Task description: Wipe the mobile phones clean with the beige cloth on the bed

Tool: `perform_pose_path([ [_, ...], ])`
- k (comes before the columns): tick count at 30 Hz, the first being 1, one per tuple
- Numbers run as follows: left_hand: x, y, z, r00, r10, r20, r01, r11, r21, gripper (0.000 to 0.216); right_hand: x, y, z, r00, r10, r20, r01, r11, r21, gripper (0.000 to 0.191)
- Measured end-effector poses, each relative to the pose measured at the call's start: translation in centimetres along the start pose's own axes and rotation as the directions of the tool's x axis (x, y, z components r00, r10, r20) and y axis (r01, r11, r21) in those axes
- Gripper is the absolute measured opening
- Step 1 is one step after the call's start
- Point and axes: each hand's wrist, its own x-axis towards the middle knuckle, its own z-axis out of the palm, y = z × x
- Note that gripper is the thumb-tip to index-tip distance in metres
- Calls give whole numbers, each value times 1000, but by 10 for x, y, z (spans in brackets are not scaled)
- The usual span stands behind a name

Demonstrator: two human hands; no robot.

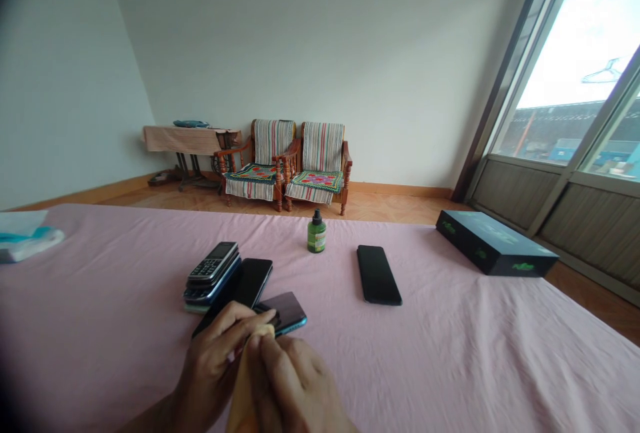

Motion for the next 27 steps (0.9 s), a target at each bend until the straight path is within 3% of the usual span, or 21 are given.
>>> perform_pose_path([
  [6, 1, -2, 1, 1000, 10, -14, -10, 1000, 4, 24, -13, 8, -2, 996, 84, -34, -86, 994, -67, 43],
  [12, -1, -2, 1, 999, 32, -21, -32, 999, 8, 29, 1, 0, 3, 994, -104, -26, 102, 991, -92, 28],
  [18, 2, -3, 1, 999, 20, -28, -19, 1000, 14, 24, -8, 10, -7, 999, 36, -28, -37, 998, -47, 39],
  [24, -2, -4, 0, 999, 25, -25, -25, 1000, 16, 26, -2, 2, -3, 998, -6, -58, 7, 1000, 16, 39],
  [27, -2, -5, 0, 999, 29, -22, -28, 999, 18, 27, -7, 6, -1, 996, 51, -72, -48, 998, 42, 45],
])
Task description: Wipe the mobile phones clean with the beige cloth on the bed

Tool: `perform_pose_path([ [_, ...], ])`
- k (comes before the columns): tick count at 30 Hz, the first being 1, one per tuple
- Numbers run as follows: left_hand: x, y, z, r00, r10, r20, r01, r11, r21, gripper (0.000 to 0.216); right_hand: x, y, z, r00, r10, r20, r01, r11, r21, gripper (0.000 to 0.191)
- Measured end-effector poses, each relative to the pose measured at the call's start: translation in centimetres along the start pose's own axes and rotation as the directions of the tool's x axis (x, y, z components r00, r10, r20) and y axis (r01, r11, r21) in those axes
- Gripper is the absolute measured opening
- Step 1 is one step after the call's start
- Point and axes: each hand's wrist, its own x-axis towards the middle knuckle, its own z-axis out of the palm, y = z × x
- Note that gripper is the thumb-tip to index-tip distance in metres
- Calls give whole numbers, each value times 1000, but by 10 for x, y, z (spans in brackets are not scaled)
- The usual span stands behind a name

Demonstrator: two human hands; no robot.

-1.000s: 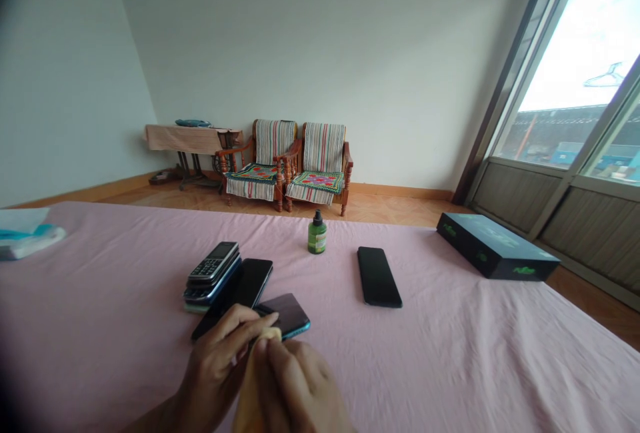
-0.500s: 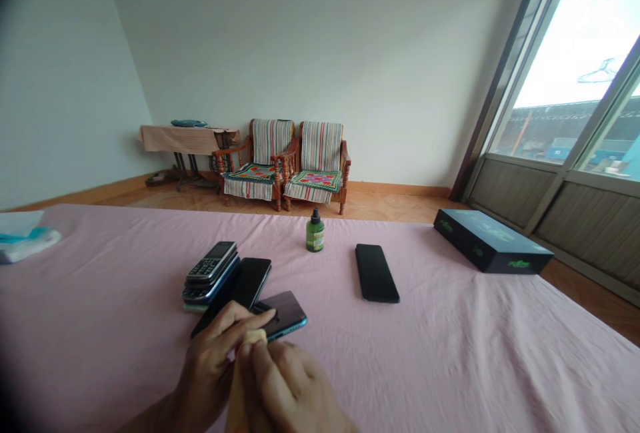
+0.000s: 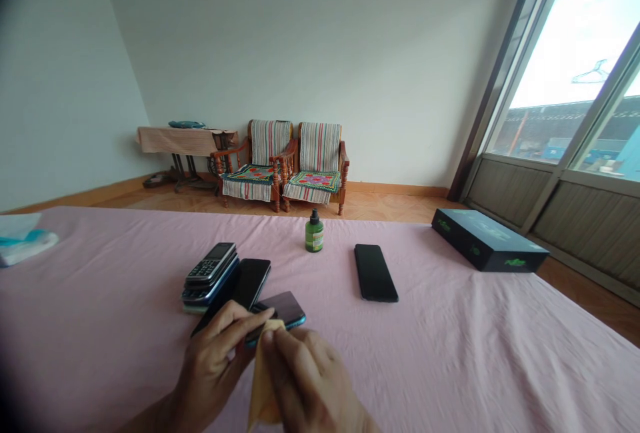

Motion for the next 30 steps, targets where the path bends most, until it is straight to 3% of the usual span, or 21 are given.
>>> perform_pose_path([
  [3, 1, -1, 1, 1000, -6, 4, 6, 1000, -5, 28, -8, 7, -2, 998, 70, 1, -70, 997, 6, 51],
  [10, 3, 0, 1, 1000, 15, 0, -15, 1000, -11, 30, -4, 1, -1, 999, 28, -18, -27, 999, 44, 52],
  [13, 3, -2, 2, 1000, 8, -3, -8, 1000, 0, 30, -10, 8, 5, 984, 164, -66, -155, 980, 122, 49],
  [16, 4, -1, 1, 1000, 16, -27, -16, 1000, 13, 28, -17, 21, 16, 903, 416, -112, -392, 901, 183, 42],
  [20, 4, 1, -2, 987, -66, -146, 63, 998, -24, 17, -15, 32, 27, 789, 615, -15, -587, 760, 280, 23],
  [22, 4, 2, -2, 960, -190, -204, 169, 979, -116, 10, -12, 32, 30, 749, 662, -8, -625, 711, 322, 21],
  [24, 5, 3, 1, 912, -358, -201, 308, 920, -242, 17, -10, 31, 31, 729, 684, -15, -637, 687, 349, 21],
  [27, 4, 4, 9, 787, -613, -64, 537, 732, -419, 25, -12, 31, 34, 733, 680, -15, -628, 686, 367, 21],
  [30, 1, 6, 21, 671, -739, 63, 643, 538, -546, 41, -18, 36, 38, 738, 674, -26, -626, 699, 346, 20],
])
